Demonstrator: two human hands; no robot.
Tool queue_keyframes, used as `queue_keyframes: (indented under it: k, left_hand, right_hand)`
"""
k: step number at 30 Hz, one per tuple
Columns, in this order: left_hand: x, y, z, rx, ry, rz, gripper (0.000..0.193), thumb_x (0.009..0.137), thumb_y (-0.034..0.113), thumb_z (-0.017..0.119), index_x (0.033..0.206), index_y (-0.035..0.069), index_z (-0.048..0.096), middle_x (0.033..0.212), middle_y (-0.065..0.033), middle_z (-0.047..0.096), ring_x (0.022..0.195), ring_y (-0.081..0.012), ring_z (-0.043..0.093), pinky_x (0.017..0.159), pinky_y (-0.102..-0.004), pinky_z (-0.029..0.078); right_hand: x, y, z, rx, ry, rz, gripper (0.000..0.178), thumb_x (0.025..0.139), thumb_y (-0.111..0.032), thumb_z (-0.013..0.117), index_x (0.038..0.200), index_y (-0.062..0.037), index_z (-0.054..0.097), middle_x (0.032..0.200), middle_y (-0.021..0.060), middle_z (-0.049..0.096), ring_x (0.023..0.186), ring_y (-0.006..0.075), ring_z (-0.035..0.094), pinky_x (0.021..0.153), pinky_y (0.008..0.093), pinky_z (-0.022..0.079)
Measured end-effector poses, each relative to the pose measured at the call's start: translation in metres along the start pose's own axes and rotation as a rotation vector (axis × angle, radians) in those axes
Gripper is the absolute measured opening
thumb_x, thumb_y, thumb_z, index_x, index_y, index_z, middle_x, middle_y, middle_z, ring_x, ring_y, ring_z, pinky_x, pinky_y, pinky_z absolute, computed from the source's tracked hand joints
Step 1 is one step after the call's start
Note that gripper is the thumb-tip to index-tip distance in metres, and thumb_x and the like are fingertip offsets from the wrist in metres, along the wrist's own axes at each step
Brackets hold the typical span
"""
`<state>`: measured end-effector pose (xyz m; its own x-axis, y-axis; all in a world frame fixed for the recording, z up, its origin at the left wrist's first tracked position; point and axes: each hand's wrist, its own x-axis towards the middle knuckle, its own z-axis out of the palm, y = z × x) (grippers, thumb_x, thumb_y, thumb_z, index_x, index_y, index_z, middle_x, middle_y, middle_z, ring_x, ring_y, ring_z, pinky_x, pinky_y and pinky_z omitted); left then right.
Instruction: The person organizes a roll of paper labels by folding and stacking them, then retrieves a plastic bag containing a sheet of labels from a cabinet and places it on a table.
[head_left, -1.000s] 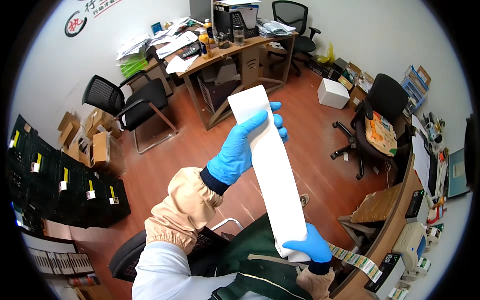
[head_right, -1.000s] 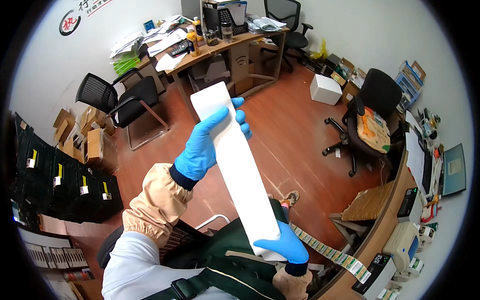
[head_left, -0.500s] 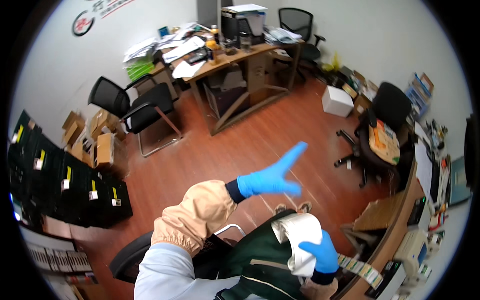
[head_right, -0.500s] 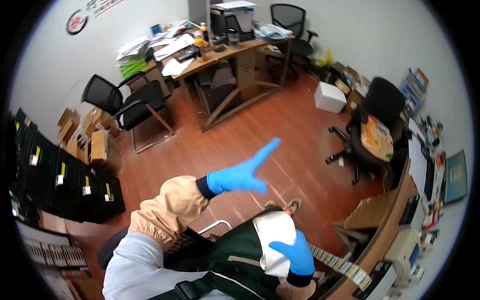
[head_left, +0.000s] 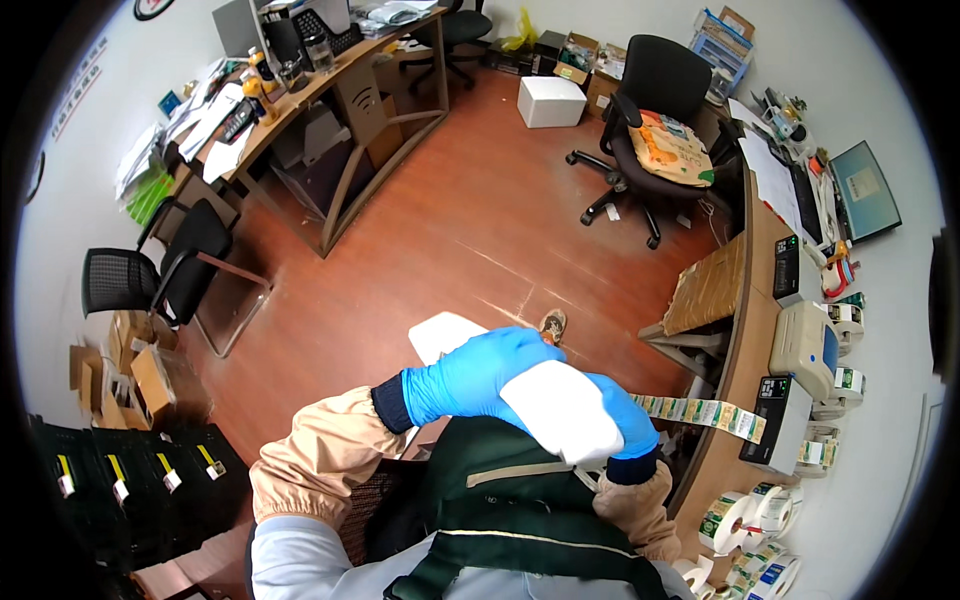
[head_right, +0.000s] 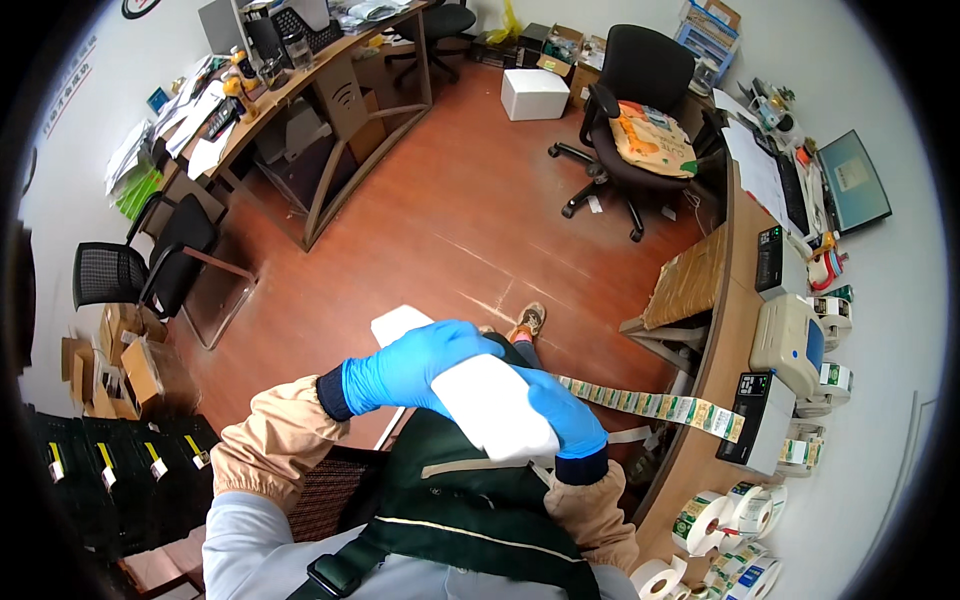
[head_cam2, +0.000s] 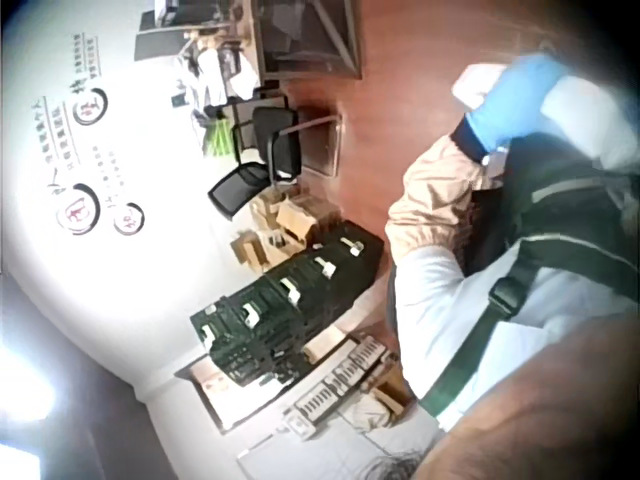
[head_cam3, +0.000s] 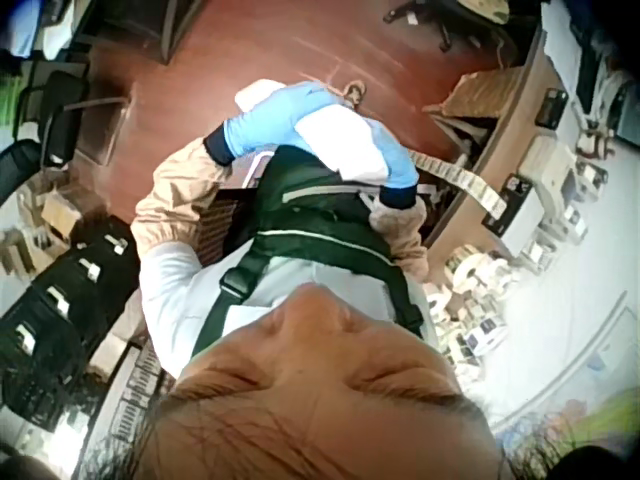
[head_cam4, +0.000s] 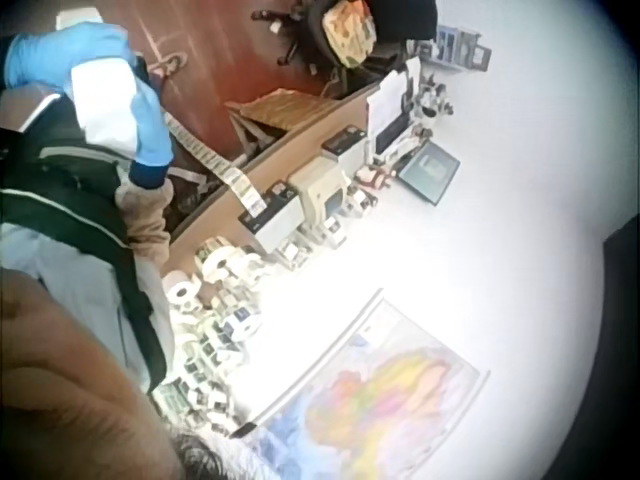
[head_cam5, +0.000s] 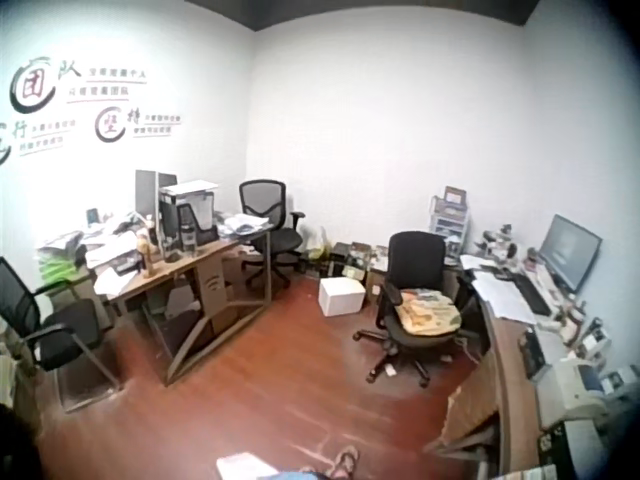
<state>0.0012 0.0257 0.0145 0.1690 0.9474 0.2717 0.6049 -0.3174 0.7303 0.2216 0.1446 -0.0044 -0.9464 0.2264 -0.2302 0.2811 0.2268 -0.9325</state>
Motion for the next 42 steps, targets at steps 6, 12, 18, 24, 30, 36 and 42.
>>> queue_keyframes:
  k: [6,12,18,24,30,36,42]
  left_hand:
    - [-0.006,-0.006,0.004,-0.658,0.11,-0.32,0.07,0.061,0.031,0.087,0.117,0.005,0.054,0.108,-0.009,0.059,0.104,-0.0191,0.057,0.091,-0.034,0.045]
    - [-0.008,0.009,0.009,-1.031,0.256,-0.364,0.068,0.077,0.013,0.074,0.136,0.003,0.043,0.126,-0.0061,0.055,0.116,-0.0133,0.049,0.101,-0.0313,0.041]
    - [-0.003,0.008,0.007,-1.163,0.442,-0.445,0.046,0.092,0.022,0.061,0.131,0.003,0.047,0.128,-0.0125,0.056,0.115,-0.0224,0.056,0.099,-0.0379,0.047]
    - [0.002,0.017,-0.034,-1.503,0.571,-0.318,0.042,0.092,0.028,0.056,0.123,0.001,0.048,0.098,-0.0118,0.061,0.1,-0.029,0.061,0.091,-0.0423,0.049]
    - [-0.005,0.031,-0.046,-1.603,0.342,-0.337,0.035,0.089,0.02,0.055,0.118,0.002,0.049,0.09,-0.0146,0.059,0.09,-0.0311,0.061,0.088,-0.0448,0.048]
    - [-0.005,0.043,-0.057,-1.626,0.32,-0.267,0.036,0.09,0.022,0.055,0.118,0.001,0.05,0.09,-0.0135,0.06,0.089,-0.0298,0.061,0.085,-0.0416,0.049]
    - [-0.004,0.063,-0.068,-1.59,0.561,-0.286,0.032,0.085,0.021,0.057,0.112,0.004,0.055,0.079,-0.0082,0.053,0.075,-0.0262,0.055,0.077,-0.0447,0.046]
  right_hand:
    - [0.002,-0.011,0.012,0.914,0.079,-0.115,0.082,0.082,-0.057,0.065,0.132,0.0055,0.047,0.118,0.0104,0.061,0.103,0.0179,0.059,0.091,0.0292,0.047]
    - [0.032,-0.048,0.038,0.673,0.458,-0.088,0.022,0.086,-0.002,0.066,0.107,0.0033,0.06,0.101,0.0079,0.066,0.092,0.0118,0.061,0.081,0.025,0.05]
    - [0.038,-0.047,0.042,0.669,0.4,-0.084,0.015,0.088,-0.002,0.064,0.101,0.0022,0.057,0.096,0.0078,0.066,0.088,0.0091,0.06,0.075,0.0231,0.049]
    - [0.043,-0.004,0.043,0.424,0.256,-0.06,0.032,0.091,-0.022,0.066,0.108,0.0021,0.053,0.097,0.0063,0.059,0.088,0.011,0.054,0.079,0.0246,0.046]
    - [0.047,-0.022,0.028,-0.205,0.253,-0.365,0.079,0.071,-0.029,0.083,0.135,-0.0038,0.045,0.13,0.0192,0.05,0.127,0.0353,0.043,0.105,0.0416,0.035]
    - [0.046,0.004,0.033,-0.1,0.104,-0.345,0.056,0.074,-0.03,0.079,0.118,-0.0019,0.057,0.108,0.0152,0.059,0.102,0.0285,0.056,0.092,0.0357,0.042]
    - [0.042,-0.006,0.03,-0.009,-0.009,-0.256,0.054,0.077,-0.025,0.077,0.119,0.0001,0.055,0.108,0.0151,0.061,0.102,0.025,0.058,0.091,0.0334,0.044]
